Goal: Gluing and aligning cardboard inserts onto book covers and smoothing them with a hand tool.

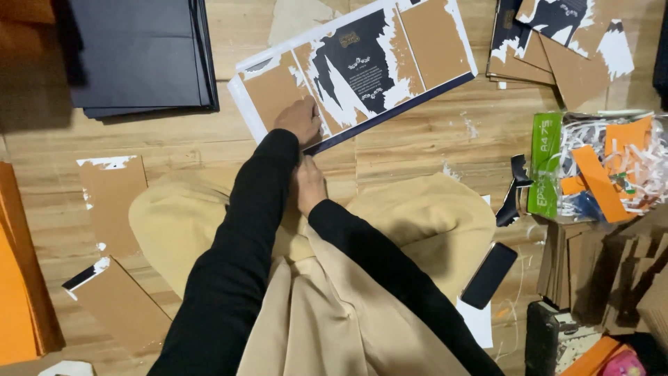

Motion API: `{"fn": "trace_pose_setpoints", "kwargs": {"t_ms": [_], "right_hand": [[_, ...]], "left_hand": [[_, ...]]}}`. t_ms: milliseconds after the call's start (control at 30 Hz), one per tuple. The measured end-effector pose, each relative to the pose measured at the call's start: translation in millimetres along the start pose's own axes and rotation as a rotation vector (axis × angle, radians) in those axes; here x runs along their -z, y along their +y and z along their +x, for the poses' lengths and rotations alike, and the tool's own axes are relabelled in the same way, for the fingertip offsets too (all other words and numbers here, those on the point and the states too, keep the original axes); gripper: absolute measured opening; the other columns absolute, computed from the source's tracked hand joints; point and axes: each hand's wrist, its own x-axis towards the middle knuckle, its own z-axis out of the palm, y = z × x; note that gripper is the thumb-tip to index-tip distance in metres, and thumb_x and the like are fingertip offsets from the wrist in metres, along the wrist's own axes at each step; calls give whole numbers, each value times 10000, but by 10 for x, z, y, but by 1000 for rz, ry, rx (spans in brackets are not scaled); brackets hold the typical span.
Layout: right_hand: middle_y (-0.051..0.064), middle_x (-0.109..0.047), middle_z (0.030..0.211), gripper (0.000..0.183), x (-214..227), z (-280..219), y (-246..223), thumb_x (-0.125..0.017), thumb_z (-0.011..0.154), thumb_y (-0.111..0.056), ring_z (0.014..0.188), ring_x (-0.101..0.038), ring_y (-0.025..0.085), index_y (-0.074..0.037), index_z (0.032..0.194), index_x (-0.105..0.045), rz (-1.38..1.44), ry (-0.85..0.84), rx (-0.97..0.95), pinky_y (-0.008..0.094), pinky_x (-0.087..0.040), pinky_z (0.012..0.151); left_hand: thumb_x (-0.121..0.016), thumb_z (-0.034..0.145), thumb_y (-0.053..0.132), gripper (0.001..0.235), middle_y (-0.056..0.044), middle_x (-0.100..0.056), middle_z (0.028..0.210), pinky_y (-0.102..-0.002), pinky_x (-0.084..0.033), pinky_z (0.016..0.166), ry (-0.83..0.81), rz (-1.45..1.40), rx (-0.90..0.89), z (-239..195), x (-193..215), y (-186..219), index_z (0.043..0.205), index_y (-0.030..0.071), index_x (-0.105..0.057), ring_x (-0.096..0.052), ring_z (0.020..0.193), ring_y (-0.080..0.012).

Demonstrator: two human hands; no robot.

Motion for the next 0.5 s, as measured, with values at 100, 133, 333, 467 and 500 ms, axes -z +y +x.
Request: {"fn": "trace_pose_setpoints", "kwargs": {"t_ms": [100, 133, 333, 467, 500], "right_hand": [[135, -544, 1036, 364, 63, -112, -96, -438, 919, -359, 1013, -480, 259, -42, 1083, -512, 1356, -99, -702, 390, -330, 983], [148, -533, 973, 271, 78, -168, -103, -474, 876, -185, 957, -503, 283, -17, 1088, -490, 859, -114, -329, 361, -396, 894], [84, -495, 889, 304, 41, 22, 539, -570, 734, -93, 878, -519, 260, -55, 1025, -490, 42, 29, 100, 347, -452, 761], [49, -506, 848, 233, 436, 314, 1328, -571, 821, -275, 847, -538, 233, -114, 986, -530, -176, 131, 84, 338, -456, 719], [49, -506, 848, 233, 584, 421, 1590, -571, 821, -275, 847, -538, 233, -114, 986, -530, -175, 133, 79, 338, -456, 719]], "left_hand": [[-448, 832, 269, 137, -115, -543, 869, -433, -448, 782, 62, -16, -15, -15, 47, 58, 909, 156, -465, -584, 892, -327], [-403, 855, 267, 169, -137, -545, 898, -435, -446, 793, 57, 8, -20, -65, 64, 92, 946, 140, -467, -581, 914, -338], [-403, 882, 262, 210, -140, -555, 929, -425, -464, 795, 38, 69, -46, -78, 61, 80, 1007, 109, -474, -585, 935, -341], [-711, 735, 320, 436, -148, -529, 986, -447, -440, 866, -44, 18, -3, -487, 442, 493, 975, 88, -429, -551, 1007, -353], [-711, 735, 320, 436, -148, -529, 986, -447, -440, 866, -47, 22, -6, -441, 414, 491, 975, 88, -429, -551, 1007, -353]]}}
